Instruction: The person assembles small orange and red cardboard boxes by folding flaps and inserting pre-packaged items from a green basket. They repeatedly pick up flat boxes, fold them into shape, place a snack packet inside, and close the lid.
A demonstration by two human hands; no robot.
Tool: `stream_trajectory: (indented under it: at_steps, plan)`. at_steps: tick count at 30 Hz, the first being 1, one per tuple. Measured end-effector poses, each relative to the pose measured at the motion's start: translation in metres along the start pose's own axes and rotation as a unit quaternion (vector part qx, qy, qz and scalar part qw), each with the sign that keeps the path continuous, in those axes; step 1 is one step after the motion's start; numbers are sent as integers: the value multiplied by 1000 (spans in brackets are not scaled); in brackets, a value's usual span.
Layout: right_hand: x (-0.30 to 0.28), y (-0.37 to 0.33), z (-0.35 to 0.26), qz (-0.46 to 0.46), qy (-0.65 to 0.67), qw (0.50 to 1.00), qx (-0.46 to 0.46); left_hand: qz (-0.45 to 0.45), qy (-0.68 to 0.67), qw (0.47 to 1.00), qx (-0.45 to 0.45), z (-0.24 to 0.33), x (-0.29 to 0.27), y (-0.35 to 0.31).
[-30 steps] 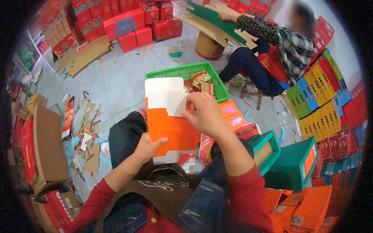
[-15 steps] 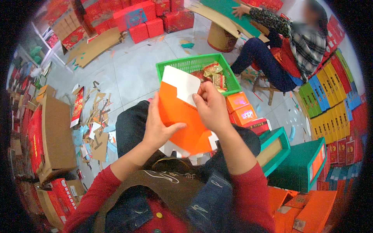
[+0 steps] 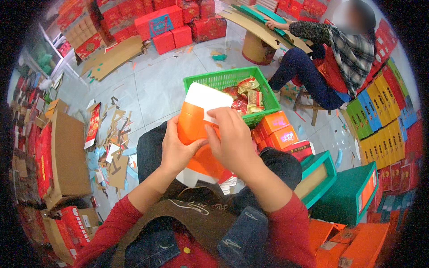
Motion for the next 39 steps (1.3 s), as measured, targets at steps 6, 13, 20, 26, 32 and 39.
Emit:
stream_trajectory:
  at_steps: [6, 13, 20, 26, 32, 39]
  plan:
    - [14, -2, 27, -108, 188, 947, 239, 47, 104, 985, 131, -1, -1, -5]
    - [18, 10, 24, -174, 133, 958, 184, 55, 121, 972, 192, 4, -1, -8]
    - [31, 10, 16, -223, 233, 926, 198, 16, 157, 965, 210, 2, -4, -7]
    - [34, 14, 6, -209, 146, 952, 170, -165, -45, 985, 12, -7, -1, -8]
    - [-9, -7, 38, 167, 109, 975, 96, -91, -372, 913, -138, -46, -7, -11]
    - [57, -83, 44, 2, 378, 860, 343, 9, -295, 939, -176, -57, 2, -11]
Point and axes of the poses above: each hand's wrist, its own y-axis towards the middle knuckle, its own x-axis out of the palm, z = x × y, the point moved 3 cm from there along y, towards the middle knuckle, and after that the axes turned 3 degrees about x, right-handed, at the moved point
